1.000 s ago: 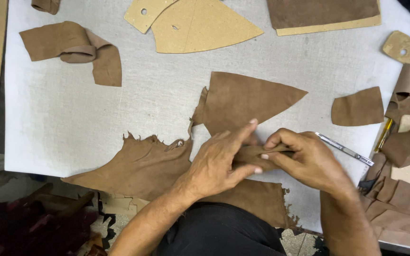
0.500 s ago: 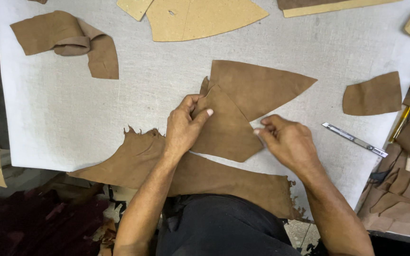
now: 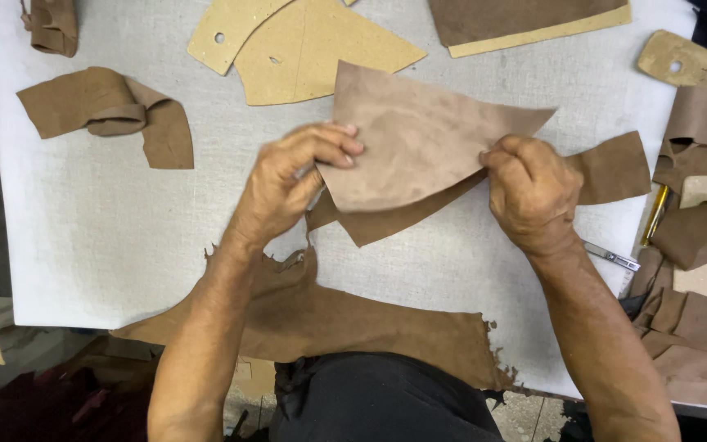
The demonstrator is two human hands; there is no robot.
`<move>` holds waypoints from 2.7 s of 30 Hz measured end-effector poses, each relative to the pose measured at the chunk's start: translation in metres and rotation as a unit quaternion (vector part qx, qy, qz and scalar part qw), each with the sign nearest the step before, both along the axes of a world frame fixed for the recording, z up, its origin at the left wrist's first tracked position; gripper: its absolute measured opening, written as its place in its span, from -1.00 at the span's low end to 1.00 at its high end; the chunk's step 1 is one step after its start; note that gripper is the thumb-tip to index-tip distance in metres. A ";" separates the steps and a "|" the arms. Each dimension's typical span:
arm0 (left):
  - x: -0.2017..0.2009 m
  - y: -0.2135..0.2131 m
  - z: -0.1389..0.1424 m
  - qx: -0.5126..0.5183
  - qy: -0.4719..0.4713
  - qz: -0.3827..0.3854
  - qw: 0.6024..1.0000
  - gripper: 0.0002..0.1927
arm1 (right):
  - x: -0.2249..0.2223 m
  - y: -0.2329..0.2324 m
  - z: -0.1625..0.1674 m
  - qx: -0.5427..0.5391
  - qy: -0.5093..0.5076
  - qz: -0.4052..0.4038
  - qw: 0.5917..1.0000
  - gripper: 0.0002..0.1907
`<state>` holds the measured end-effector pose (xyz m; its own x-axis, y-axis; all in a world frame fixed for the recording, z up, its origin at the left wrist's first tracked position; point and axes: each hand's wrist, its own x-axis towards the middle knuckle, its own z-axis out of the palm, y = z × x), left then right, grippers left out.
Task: The person uses a utility knife to cut a large piece of brown leather on a white worktable. They place a cardboard pattern on the leather, trace its outline, and cut along the marked lines to produce shaped leather pieces.
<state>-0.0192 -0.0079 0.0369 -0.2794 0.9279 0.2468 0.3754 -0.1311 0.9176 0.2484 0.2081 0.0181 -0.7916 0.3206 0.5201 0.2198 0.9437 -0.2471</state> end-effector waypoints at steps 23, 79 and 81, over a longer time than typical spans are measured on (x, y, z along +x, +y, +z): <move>0.055 0.087 0.035 -0.160 0.352 -0.142 0.911 -0.27 | 0.054 -0.051 0.020 -0.258 0.092 0.040 0.961 -0.77; -0.038 -0.010 -0.040 -0.122 0.302 0.239 0.915 -0.69 | -0.059 -0.083 -0.001 -0.155 -0.135 -0.303 0.931 -0.86; -0.063 0.007 -0.033 -0.084 0.373 0.230 0.895 -0.57 | -0.048 -0.092 -0.001 -0.158 -0.160 -0.293 0.929 -0.84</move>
<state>-0.0825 -0.0011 0.0042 -0.4564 0.7987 0.3922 0.8707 0.3100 0.3818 0.2008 0.1164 0.0175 -0.5301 0.8426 0.0947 0.7835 0.5294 -0.3254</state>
